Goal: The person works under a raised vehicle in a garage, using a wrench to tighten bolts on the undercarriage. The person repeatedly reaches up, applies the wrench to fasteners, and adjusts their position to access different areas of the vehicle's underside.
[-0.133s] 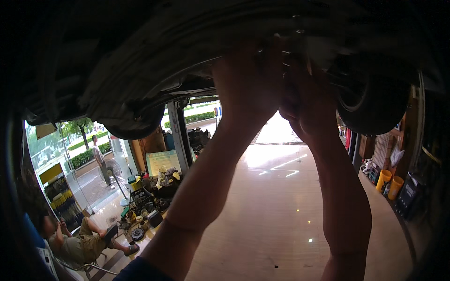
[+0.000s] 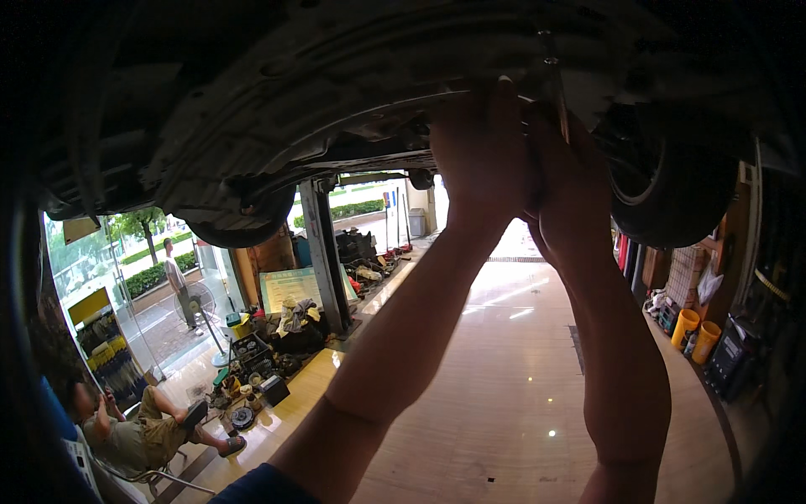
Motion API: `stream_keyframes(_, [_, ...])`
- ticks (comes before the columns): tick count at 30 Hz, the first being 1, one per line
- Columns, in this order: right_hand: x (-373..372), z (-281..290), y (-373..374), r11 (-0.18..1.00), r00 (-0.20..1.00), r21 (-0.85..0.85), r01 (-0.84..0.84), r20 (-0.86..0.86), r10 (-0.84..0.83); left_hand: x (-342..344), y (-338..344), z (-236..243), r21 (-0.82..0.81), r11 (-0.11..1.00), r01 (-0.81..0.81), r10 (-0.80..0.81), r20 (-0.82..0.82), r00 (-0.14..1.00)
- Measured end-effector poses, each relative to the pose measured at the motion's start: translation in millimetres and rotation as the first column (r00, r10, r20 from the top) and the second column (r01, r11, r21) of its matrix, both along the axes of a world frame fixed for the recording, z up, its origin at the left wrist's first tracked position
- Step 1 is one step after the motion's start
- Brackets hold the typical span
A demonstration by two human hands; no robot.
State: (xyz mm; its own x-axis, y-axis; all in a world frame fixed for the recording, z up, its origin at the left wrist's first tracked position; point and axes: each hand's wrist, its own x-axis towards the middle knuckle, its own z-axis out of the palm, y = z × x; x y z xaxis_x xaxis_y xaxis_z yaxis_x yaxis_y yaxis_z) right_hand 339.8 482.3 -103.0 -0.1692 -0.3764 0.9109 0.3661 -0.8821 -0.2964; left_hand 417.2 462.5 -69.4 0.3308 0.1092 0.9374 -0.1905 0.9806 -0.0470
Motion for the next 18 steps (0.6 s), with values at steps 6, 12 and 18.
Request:
stream_keyframes(6, [-10.1, -3.0, -5.5, 0.377, 0.392, -0.352, 0.857, -0.030, -0.919, -8.0, -35.5, -3.2, -0.153, 0.983, -0.105, 0.093, -0.078, 0.993])
stream_keyframes(12, [4.2, -3.1, 4.6, 0.707, 0.691, -0.080, 0.702, -0.159, -0.705, 7.0, -48.1, -24.9, 0.233, 0.893, 0.385, -0.418, 0.114, 0.901])
stream_keyframes(18, [-17.1, -14.5, -30.0, 0.704, 0.676, -0.247, 0.666, -0.199, -0.709, 75.9, -79.8, -190.9, 0.771, 0.069, 0.633, -0.743, -0.384, 0.549])
